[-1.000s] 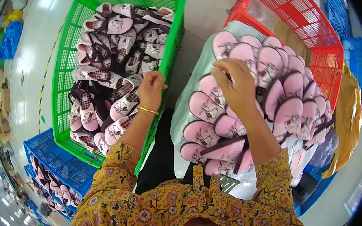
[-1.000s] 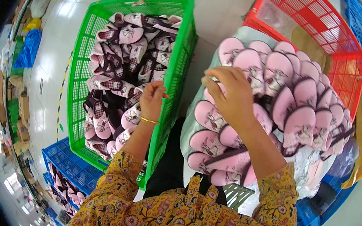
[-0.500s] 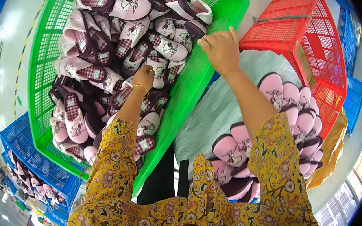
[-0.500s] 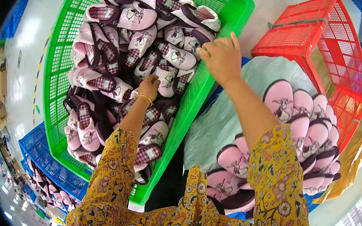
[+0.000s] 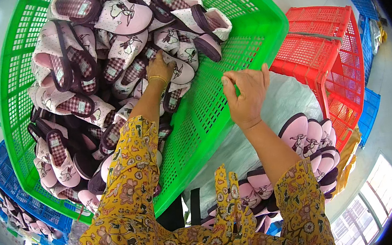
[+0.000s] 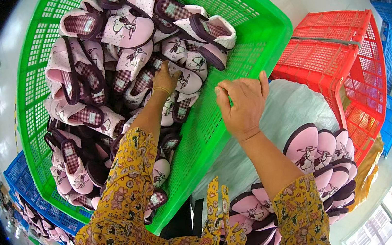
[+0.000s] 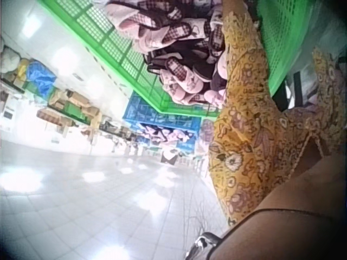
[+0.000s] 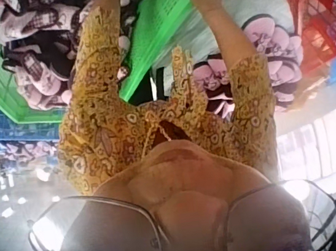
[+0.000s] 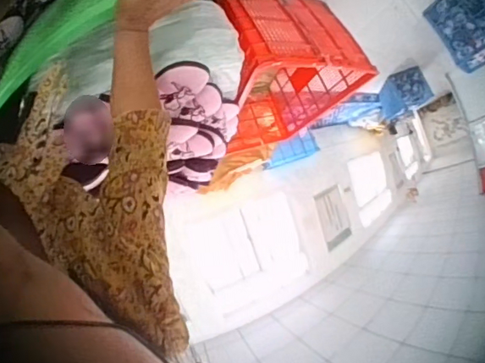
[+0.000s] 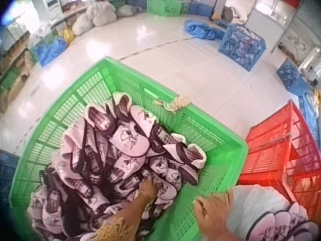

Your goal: The person repeatedly picks up pairs of pink and brown slippers from a green basket and places them onto a white sack on the floor. The person handles the slippers one pair at a time, transferring them from the basket to the sack throughout the clip.

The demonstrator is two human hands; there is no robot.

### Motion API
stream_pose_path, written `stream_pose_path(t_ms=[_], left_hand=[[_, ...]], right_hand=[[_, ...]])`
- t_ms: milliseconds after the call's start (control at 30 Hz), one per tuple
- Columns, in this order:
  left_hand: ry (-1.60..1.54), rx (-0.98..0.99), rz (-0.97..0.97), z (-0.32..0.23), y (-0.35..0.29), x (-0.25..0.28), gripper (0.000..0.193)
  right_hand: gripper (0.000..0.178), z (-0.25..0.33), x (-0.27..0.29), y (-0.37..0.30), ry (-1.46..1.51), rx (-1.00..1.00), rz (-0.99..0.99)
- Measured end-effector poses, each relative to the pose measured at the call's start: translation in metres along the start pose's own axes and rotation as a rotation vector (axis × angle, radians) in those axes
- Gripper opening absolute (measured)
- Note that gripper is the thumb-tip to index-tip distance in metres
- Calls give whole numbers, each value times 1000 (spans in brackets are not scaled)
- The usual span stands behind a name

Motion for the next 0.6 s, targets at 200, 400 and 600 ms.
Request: stream_pose_path(t_ms=[200, 400, 600], left_hand=[[-363, 153, 89, 8, 33, -20, 33], [-1425, 709, 415, 14, 50, -67, 26], [-1921, 566, 556, 21, 65, -110, 27]], right_hand=[[9, -1, 4, 1, -8, -12, 7], [9, 0, -1, 0, -13, -5, 23], [10, 2, -1, 1, -19, -15, 50]])
Point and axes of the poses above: each hand's wrist, its own y-axis towards the middle knuckle, its own x-axis out of the back of the hand, z = x × y, the point moved 3 cm from there along y, towards the middle knuckle, and after that the axes turned 2 degrees about -y, right-handed, at the moved point
